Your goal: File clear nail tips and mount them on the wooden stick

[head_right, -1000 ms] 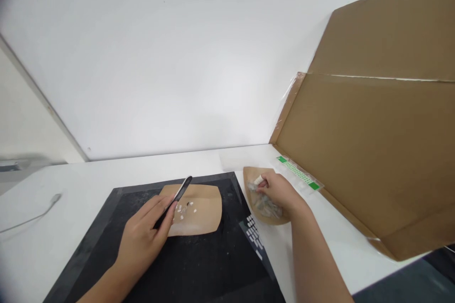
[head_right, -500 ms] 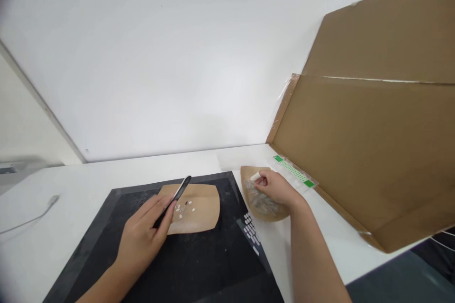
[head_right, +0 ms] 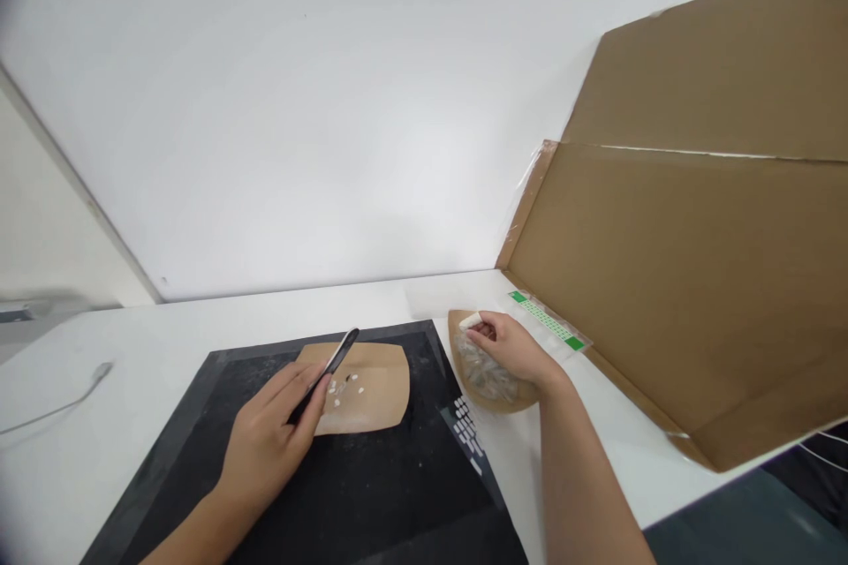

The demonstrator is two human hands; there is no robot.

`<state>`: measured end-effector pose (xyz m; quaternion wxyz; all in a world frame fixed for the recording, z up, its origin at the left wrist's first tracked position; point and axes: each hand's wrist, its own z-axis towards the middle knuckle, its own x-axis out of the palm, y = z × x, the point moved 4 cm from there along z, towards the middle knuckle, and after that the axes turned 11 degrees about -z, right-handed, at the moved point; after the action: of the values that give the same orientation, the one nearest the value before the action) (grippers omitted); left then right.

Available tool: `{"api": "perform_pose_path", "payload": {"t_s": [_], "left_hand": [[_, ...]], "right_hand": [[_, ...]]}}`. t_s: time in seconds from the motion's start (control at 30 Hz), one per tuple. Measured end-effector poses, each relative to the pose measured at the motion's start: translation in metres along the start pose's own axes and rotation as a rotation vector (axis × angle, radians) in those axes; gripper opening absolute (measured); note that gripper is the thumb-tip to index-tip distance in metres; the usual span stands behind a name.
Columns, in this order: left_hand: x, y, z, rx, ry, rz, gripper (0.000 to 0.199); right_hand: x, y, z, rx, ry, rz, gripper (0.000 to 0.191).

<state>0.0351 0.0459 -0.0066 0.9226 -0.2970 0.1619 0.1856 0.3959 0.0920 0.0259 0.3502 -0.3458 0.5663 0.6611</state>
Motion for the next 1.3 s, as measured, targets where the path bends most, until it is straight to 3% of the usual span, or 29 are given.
{"api": "perform_pose_path", "payload": {"t_s": [0.27, 0.43, 0.6, 0.93, 1.1, 1.3], "left_hand": [[0.002, 0.0, 0.0, 0.003, 0.012, -0.006, 0.022], [0.001, -0.003, -0.001, -0.002, -0.005, -0.012, 0.021], [0.001, -0.007, -0.002, -0.07, 0.005, -0.071, 0.04], [0.004, -0.019, 0.005, -0.215, 0.081, -0.301, 0.023], [0.005, -0.017, 0.005, -0.29, 0.114, -0.438, 0.021], [0.008, -0.014, 0.005, -0.411, 0.165, -0.6, 0.02]], "right_hand": [[0.02, 0.046, 0.001, -0.105, 0.036, 0.091, 0.038], [0.04, 0.083, -0.007, -0.144, 0.088, 0.347, 0.032], [0.062, 0.117, -0.019, -0.234, 0.168, 0.602, 0.028], [0.081, 0.123, -0.027, -0.155, 0.185, 0.738, 0.026], [0.082, 0.132, -0.03, -0.187, 0.215, 0.724, 0.026], [0.081, 0.135, -0.031, -0.269, 0.161, 0.598, 0.016]]}}
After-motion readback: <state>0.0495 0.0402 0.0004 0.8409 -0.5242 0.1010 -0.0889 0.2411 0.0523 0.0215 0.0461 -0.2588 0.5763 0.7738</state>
